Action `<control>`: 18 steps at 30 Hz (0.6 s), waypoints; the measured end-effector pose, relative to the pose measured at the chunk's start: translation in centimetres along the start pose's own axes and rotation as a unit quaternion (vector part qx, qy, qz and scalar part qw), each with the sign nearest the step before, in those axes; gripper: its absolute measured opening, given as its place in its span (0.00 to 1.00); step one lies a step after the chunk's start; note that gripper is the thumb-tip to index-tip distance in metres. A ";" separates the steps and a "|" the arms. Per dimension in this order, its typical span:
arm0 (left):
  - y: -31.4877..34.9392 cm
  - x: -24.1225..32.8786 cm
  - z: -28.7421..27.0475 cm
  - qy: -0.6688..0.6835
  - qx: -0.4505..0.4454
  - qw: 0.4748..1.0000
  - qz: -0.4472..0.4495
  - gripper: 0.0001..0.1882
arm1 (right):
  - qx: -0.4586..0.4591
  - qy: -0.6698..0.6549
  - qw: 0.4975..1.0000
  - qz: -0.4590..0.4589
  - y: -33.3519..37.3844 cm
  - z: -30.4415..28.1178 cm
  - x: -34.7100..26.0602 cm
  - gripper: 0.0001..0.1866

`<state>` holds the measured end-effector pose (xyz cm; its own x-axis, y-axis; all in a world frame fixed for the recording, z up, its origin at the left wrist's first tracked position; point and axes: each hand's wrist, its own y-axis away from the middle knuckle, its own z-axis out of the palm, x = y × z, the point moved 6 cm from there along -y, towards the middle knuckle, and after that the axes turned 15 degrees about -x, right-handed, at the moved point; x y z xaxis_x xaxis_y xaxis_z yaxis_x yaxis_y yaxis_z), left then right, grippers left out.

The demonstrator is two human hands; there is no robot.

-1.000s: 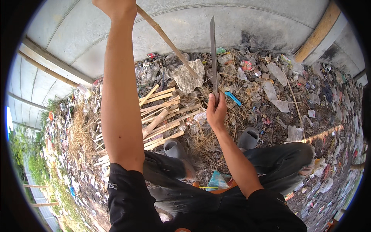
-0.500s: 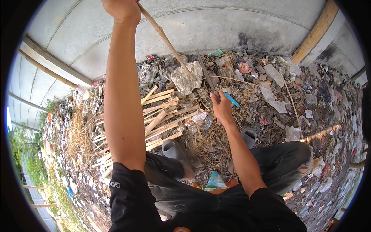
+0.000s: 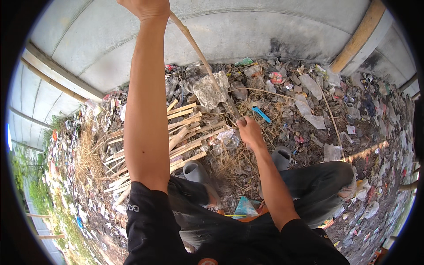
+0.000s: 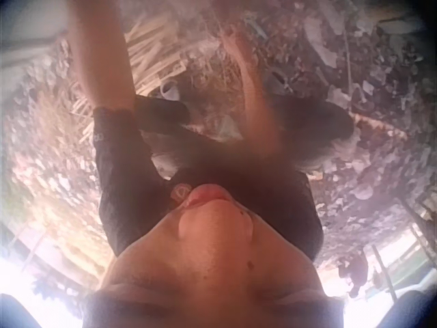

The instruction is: The person sits on the ground and uses a knife to shave the outer layer off a long bamboo stick. They hold the stick with one hand and scrape the blade along its length to remove the bark, creating thin shavings that fall to the ground.

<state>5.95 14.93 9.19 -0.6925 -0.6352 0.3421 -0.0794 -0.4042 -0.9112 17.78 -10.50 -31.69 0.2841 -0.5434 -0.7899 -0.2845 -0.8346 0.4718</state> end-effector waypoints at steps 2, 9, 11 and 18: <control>-0.7 -1.1 1.2 0.027 -0.006 1.000 0.012 0.23 | 0.097 -0.032 0.984 -0.144 -1.0 -2.4 3.0 0.23; -0.5 -0.6 2.6 0.040 -0.043 0.998 0.026 0.23 | 0.137 -0.334 0.878 -0.315 6.0 -5.8 -10.6 0.24; -0.4 -0.3 3.4 0.020 -0.045 0.998 0.031 0.24 | 0.150 -0.290 0.893 -0.310 5.5 -5.3 -10.3 0.23; 1.4 -3.3 8.0 0.402 0.041 0.895 -0.187 0.23 | 0.059 -0.101 0.992 -0.057 1.2 -6.7 0.2 0.28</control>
<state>13.83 11.16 8.63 -0.9235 0.2208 0.3138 -0.3835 -0.5579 -0.7360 23.67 -12.21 -28.68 0.1352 -0.4073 -0.9032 -0.3688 -0.8668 0.3357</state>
